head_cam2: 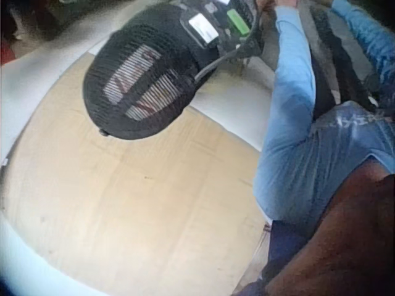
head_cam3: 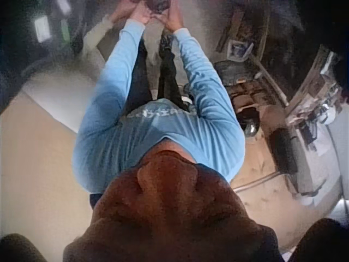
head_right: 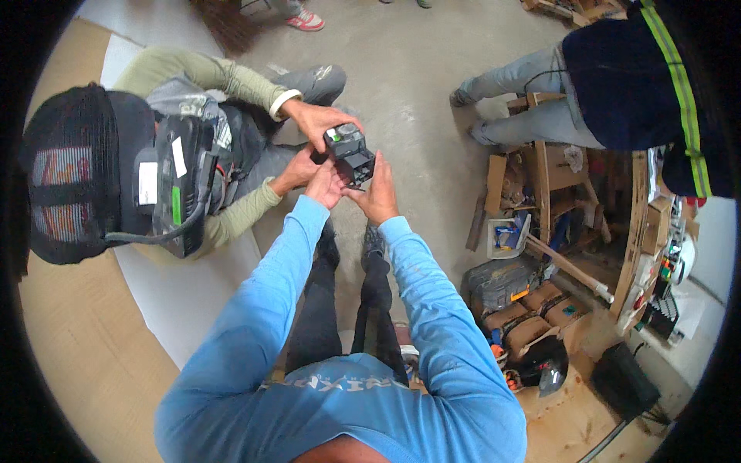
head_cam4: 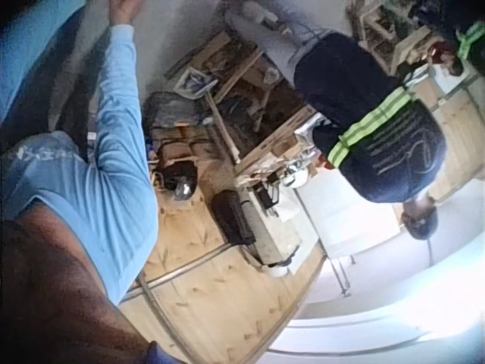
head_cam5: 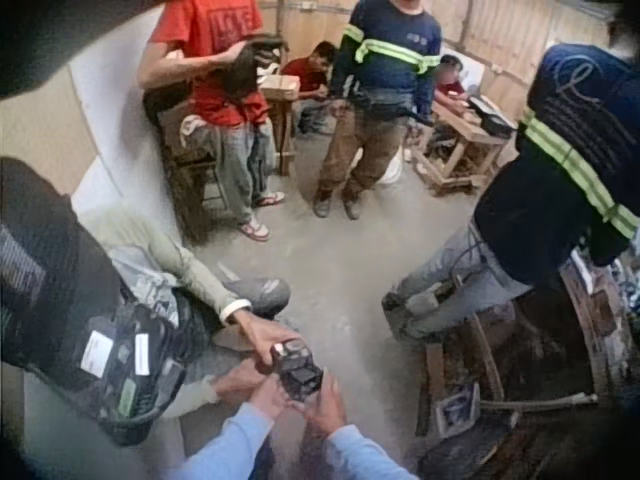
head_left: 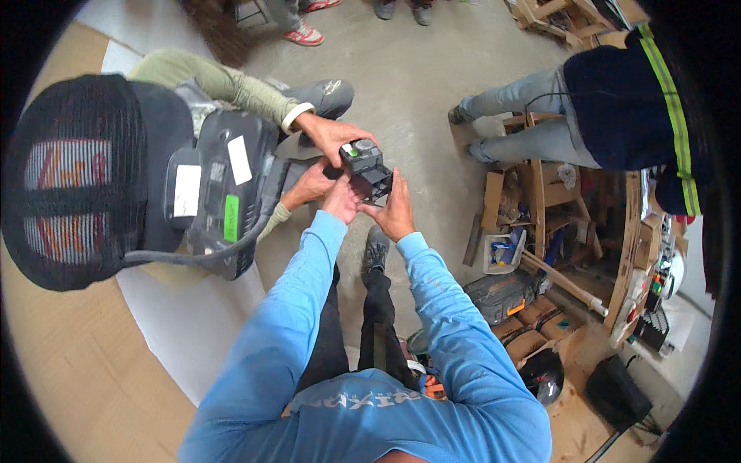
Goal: The person assembles a small black electronic device by connecting two parts together. They manipulate the components with both hands, aligning and pressing them until they fit securely.
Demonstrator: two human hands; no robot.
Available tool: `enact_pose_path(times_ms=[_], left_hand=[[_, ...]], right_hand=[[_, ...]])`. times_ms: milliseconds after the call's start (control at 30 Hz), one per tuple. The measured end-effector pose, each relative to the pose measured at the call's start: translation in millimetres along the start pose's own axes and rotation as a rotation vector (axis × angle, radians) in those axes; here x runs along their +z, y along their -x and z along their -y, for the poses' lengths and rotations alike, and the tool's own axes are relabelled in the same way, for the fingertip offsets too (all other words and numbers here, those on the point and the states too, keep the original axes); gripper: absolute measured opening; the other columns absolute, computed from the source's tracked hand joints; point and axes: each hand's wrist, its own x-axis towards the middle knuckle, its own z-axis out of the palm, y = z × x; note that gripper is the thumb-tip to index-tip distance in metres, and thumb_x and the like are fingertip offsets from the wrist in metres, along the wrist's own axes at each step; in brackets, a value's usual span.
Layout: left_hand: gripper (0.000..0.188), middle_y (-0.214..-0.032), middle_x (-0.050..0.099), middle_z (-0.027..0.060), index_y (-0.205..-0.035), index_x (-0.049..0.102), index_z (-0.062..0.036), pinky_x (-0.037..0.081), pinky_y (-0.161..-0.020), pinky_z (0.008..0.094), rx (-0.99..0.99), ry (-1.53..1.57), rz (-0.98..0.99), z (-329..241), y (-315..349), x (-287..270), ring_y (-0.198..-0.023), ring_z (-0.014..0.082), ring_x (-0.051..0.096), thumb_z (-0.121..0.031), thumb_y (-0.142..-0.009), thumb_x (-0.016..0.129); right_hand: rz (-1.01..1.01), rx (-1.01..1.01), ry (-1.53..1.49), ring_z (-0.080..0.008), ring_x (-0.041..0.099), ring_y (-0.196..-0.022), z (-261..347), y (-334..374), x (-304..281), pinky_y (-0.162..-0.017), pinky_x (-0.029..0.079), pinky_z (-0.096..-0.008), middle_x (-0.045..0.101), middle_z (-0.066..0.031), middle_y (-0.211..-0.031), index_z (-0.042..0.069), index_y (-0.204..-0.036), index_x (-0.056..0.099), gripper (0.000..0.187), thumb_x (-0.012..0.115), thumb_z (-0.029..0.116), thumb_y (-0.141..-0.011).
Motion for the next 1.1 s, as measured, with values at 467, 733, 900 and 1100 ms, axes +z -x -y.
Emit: enact_pose_path(times_ms=[467,733,900,1100], left_hand=[[0.035,-0.112,0.068,0.0087,-0.115,0.062,-0.0091,0.053,-0.092,0.0440,0.187,0.745,0.097,29,-27,28,-0.102,0.0267,0.065,-0.035,-0.101,0.044],[0.039,-0.113,0.069,0.0093,-0.119,0.062,-0.0082,0.054,-0.089,0.0450,0.199,0.734,0.125,42,-66,3,-0.097,0.0270,0.066,-0.040,-0.098,0.055],[0.043,-0.113,0.069,0.0091,-0.119,0.063,-0.0085,0.054,-0.088,0.0452,0.234,0.715,0.066,41,-67,0,-0.097,0.0272,0.066,-0.045,-0.098,0.057],[0.044,-0.114,0.068,0.0075,-0.119,0.064,-0.0101,0.053,-0.090,0.0476,0.220,0.748,0.079,30,-63,12,-0.103,0.0260,0.064,-0.048,-0.098,0.056]], right_hand=[[-0.108,0.196,0.158,-0.0430,0.066,-0.086,21,-15,5,-0.074,0.051,-0.0506,0.066,-0.0256,-0.093,-0.001,-0.097,0.055,0.057,0.084,0.040,-0.069],[-0.035,0.206,0.192,-0.0436,0.066,-0.078,29,-15,-6,-0.071,0.051,-0.0500,0.066,-0.0257,-0.083,-0.004,-0.089,0.055,0.056,0.085,0.037,-0.067],[-0.049,0.213,0.174,-0.0434,0.066,-0.077,31,-9,-5,-0.070,0.052,-0.0494,0.066,-0.0253,-0.081,-0.004,-0.089,0.055,0.057,0.085,0.039,-0.066],[-0.112,0.143,0.236,-0.0301,0.066,-0.072,26,8,-29,-0.070,0.052,-0.0413,0.067,-0.0194,-0.080,-0.003,-0.090,0.053,0.054,0.083,0.036,-0.071]])
